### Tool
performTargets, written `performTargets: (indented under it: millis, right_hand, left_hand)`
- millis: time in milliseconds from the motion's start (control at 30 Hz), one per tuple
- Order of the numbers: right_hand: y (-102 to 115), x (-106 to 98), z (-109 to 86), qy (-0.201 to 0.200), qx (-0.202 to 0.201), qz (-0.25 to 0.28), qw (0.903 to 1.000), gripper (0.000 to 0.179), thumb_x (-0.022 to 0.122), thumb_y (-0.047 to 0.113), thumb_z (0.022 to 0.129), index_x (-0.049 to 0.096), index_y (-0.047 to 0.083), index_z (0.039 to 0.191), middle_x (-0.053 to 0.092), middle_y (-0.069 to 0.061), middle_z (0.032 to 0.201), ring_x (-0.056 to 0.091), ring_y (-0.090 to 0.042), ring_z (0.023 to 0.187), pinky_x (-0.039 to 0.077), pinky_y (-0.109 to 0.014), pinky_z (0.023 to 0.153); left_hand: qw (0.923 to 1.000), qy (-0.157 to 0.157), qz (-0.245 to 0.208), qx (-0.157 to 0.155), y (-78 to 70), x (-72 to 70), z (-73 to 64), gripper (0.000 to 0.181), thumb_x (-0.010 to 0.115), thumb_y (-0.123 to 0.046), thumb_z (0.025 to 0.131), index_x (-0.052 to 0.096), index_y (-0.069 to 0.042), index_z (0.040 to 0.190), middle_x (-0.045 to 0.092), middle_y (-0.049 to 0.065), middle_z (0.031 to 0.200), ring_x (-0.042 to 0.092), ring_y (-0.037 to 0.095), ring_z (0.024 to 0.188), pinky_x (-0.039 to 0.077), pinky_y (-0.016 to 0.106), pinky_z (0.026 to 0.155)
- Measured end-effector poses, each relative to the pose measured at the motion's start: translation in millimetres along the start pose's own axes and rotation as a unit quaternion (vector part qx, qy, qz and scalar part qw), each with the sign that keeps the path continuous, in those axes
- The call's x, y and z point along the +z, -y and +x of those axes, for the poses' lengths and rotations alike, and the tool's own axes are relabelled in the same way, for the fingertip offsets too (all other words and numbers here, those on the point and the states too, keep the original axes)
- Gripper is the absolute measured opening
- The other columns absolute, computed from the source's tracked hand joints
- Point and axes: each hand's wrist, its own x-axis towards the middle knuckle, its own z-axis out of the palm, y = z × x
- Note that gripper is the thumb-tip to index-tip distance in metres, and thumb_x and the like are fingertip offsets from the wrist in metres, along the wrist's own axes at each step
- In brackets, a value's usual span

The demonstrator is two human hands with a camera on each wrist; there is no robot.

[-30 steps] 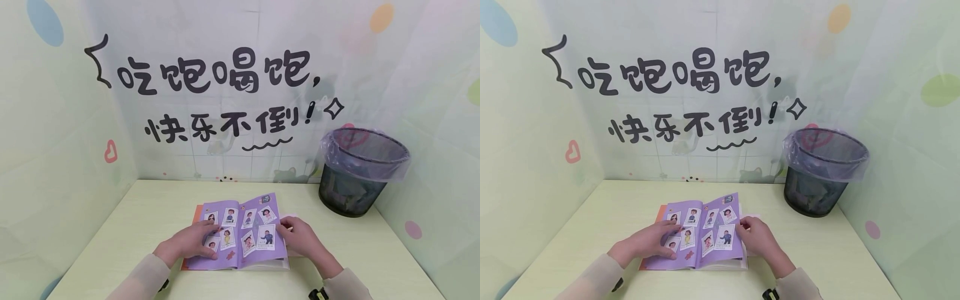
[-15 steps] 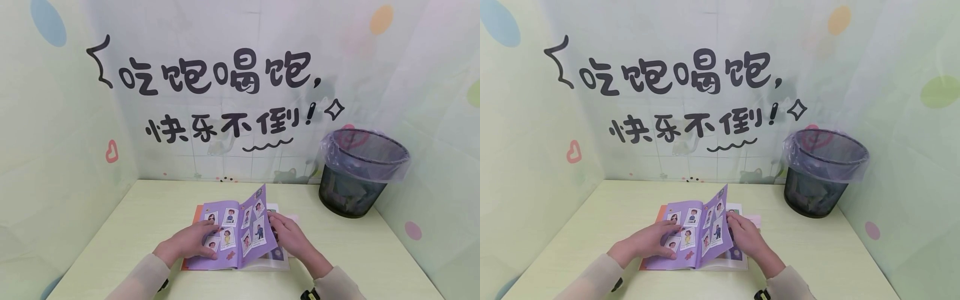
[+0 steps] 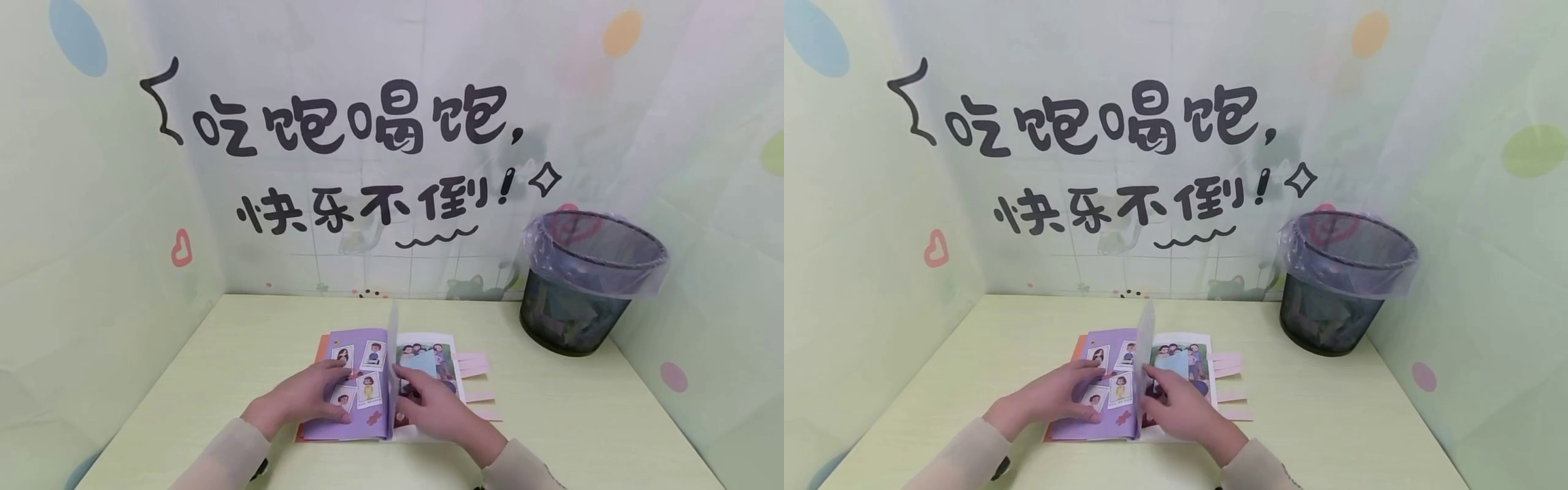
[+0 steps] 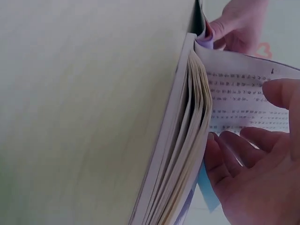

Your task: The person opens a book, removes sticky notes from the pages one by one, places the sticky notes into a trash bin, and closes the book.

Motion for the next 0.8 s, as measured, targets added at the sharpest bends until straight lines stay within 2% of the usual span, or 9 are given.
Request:
performTargets:
  millis: [100, 200, 300, 433, 500, 600, 700, 800]
  right_hand:
    - [4.6, 4.8, -0.7, 0.018, -0.010, -0.036, 0.9992, 0.067, 0.067, 0.037, 0.108, 0.047, 0.013, 0.167, 0.066, -0.013, 0.146, 0.070, -0.015, 0.104, 0.060, -0.029, 0.091]
    - [8.1, 8.2, -1.6, 0.029, -0.024, -0.066, 0.9971, 0.068, 0.067, 0.039, 0.107, 0.048, 0.013, 0.167, 0.058, -0.014, 0.160, 0.069, -0.022, 0.125, 0.060, -0.036, 0.105]
    - [10.0, 10.6, -2.1, 0.038, -0.032, -0.097, 0.9940, 0.067, 0.067, 0.041, 0.106, 0.050, 0.016, 0.166, 0.052, -0.011, 0.168, 0.059, -0.031, 0.145, 0.055, -0.046, 0.117]
    - [11.0, 14.3, -2.7, 0.048, -0.026, -0.131, 0.9899, 0.064, 0.068, 0.044, 0.105, 0.054, 0.021, 0.163, 0.049, -0.006, 0.172, 0.046, -0.036, 0.160, 0.046, -0.059, 0.125]
    - [11.5, 16.0, -2.8, 0.052, -0.021, -0.147, 0.9875, 0.063, 0.068, 0.046, 0.105, 0.056, 0.024, 0.163, 0.048, -0.003, 0.173, 0.043, -0.037, 0.161, 0.044, -0.061, 0.126]
    - [12.9, 17.9, -2.5, 0.057, -0.022, -0.169, 0.9836, 0.062, 0.068, 0.045, 0.105, 0.057, 0.026, 0.162, 0.048, -0.002, 0.173, 0.045, -0.038, 0.160, 0.044, -0.061, 0.126]
    - [13.9, 19.4, -2.0, 0.065, -0.024, -0.185, 0.9802, 0.061, 0.069, 0.044, 0.104, 0.057, 0.028, 0.161, 0.048, -0.002, 0.173, 0.046, -0.040, 0.158, 0.044, -0.061, 0.126]
    - [14.3, 20.8, -1.2, 0.071, -0.023, -0.197, 0.9775, 0.060, 0.070, 0.045, 0.103, 0.058, 0.030, 0.160, 0.047, -0.001, 0.174, 0.045, -0.041, 0.159, 0.042, -0.061, 0.128]
  left_hand:
    - [1.0000, -0.004, 0.000, 0.006, 2.8, -0.9, -2.0, 0.092, 0.096, -0.049, 0.082, 0.063, 0.003, 0.150, 0.053, 0.028, 0.162, 0.049, 0.052, 0.153, 0.040, 0.066, 0.126]
    - [0.9998, -0.012, -0.001, 0.013, 6.7, -1.4, -3.7, 0.091, 0.097, -0.048, 0.081, 0.064, 0.003, 0.149, 0.056, 0.029, 0.159, 0.052, 0.051, 0.149, 0.042, 0.067, 0.124]
    - [0.9994, -0.023, 0.006, 0.025, 12.1, -1.6, -5.0, 0.089, 0.098, -0.047, 0.080, 0.066, 0.002, 0.147, 0.060, 0.027, 0.154, 0.057, 0.050, 0.145, 0.045, 0.066, 0.122]
    - [0.9989, -0.034, 0.013, 0.030, 19.6, -2.7, -6.8, 0.079, 0.098, -0.046, 0.079, 0.071, -0.006, 0.142, 0.064, 0.020, 0.153, 0.060, 0.044, 0.143, 0.048, 0.063, 0.121]
    - [0.9988, -0.036, 0.017, 0.028, 22.4, -4.0, -8.3, 0.077, 0.098, -0.045, 0.080, 0.072, -0.008, 0.142, 0.065, 0.017, 0.152, 0.060, 0.043, 0.143, 0.048, 0.063, 0.121]
    - [0.9987, -0.039, 0.030, 0.014, 25.6, -6.0, -11.3, 0.079, 0.098, -0.040, 0.081, 0.070, -0.003, 0.144, 0.066, 0.020, 0.151, 0.059, 0.046, 0.143, 0.047, 0.064, 0.121]
    - [0.9983, -0.039, 0.041, -0.016, 28.5, -7.7, -12.8, 0.078, 0.097, -0.030, 0.083, 0.065, 0.003, 0.147, 0.064, 0.023, 0.152, 0.058, 0.048, 0.144, 0.046, 0.064, 0.123]
    - [0.9973, -0.032, 0.042, -0.050, 29.7, -9.9, -13.5, 0.076, 0.095, -0.024, 0.084, 0.065, 0.003, 0.148, 0.063, 0.023, 0.154, 0.056, 0.047, 0.146, 0.045, 0.063, 0.124]
